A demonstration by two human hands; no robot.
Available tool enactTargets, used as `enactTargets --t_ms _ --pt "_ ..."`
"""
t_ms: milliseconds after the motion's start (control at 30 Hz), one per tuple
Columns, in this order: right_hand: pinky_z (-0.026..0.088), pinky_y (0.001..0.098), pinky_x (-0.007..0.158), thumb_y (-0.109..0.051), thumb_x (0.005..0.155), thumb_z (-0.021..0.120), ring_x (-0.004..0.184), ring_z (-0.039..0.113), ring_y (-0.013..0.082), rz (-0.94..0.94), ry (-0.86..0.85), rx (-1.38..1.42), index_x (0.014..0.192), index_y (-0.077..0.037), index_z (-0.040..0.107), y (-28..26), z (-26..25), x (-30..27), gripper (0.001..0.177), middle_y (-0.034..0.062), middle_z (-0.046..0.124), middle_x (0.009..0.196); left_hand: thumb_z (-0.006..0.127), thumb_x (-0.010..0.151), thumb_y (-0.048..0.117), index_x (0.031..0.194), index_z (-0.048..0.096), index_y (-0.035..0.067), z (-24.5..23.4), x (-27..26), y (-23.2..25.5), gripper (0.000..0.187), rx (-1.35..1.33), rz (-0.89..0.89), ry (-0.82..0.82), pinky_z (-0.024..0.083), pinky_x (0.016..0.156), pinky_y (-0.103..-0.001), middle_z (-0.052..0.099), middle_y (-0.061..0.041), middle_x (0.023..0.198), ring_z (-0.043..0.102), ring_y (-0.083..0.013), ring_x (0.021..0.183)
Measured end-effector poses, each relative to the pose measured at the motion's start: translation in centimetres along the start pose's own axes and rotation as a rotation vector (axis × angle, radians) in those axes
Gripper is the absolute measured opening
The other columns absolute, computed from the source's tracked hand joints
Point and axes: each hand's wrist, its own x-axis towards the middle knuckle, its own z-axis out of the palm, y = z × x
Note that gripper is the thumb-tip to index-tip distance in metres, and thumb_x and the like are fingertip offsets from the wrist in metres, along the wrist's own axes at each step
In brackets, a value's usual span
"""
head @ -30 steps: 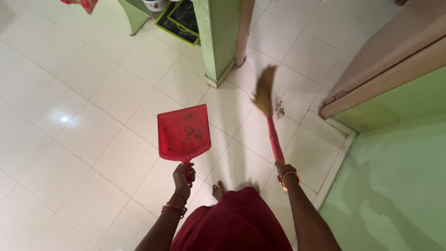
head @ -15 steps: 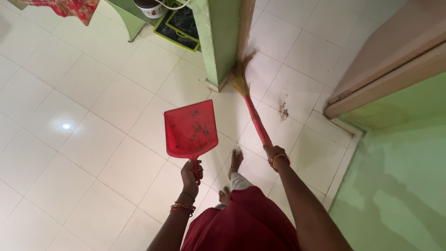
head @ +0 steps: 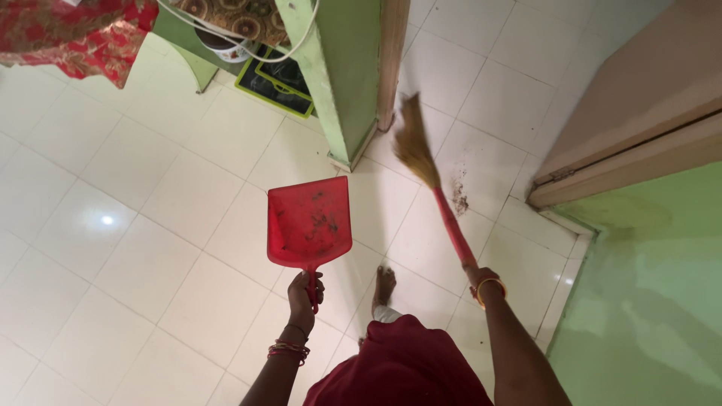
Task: The person sweeps debris from a tiled floor into a red dustpan using a broom by hand while walking through various rooms.
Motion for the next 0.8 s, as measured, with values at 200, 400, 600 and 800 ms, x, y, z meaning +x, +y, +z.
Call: enactTargets --t_ms 200,400,600,800 --pt "0.050 0.0388 0.045 -0.062 0.100 0.046 0.047 0.059 0.0218 -0.085 0.068 0.089 0.092 0.007 0.065 -7.3 0.4 1.0 0.072 0.0103 0.059 0.057 0.040 0.105 0.027 0.101 0.063 -0.004 2.8 3.3 2.0 0.038 0.007 -0.012 -0.023 0.037 0.047 -0.030 0.056 -0.008 0.065 0.046 -0.0157 0.050" --pt "0.054 0.0421 0.046 -0.054 0.094 0.058 0.051 0.062 0.0249 -0.214 0.024 0.231 0.092 0.003 0.065 -8.5 1.1 0.1 0.057 0.0130 0.062 0.063 0.039 0.106 0.028 0.101 0.063 -0.004 5.9 5.8 3.1 0.041 0.060 -0.027 -0.030 0.038 0.047 -0.030 0.056 -0.008 0.065 0.046 -0.0152 0.050" --pt "0.058 0.0412 0.058 -0.061 0.098 0.050 0.060 0.072 0.0259 -0.223 0.087 -0.187 0.096 0.001 0.070 -9.5 1.8 1.5 0.065 0.0146 0.071 0.070 0.039 0.105 0.027 0.101 0.063 -0.004 9.7 7.7 5.2 0.040 0.108 -0.037 -0.131 0.039 0.048 -0.032 0.057 -0.008 0.065 0.047 -0.0165 0.050" --pt "0.054 0.0398 0.057 -0.061 0.096 0.054 0.059 0.066 0.0218 -0.012 0.024 -0.078 0.095 0.003 0.072 -8.6 3.8 1.7 0.066 0.0112 0.068 0.071 0.040 0.106 0.028 0.101 0.063 -0.005 12.2 10.1 7.2 0.041 0.188 -0.059 -0.211 0.039 0.048 -0.030 0.056 -0.007 0.065 0.047 -0.0153 0.051"
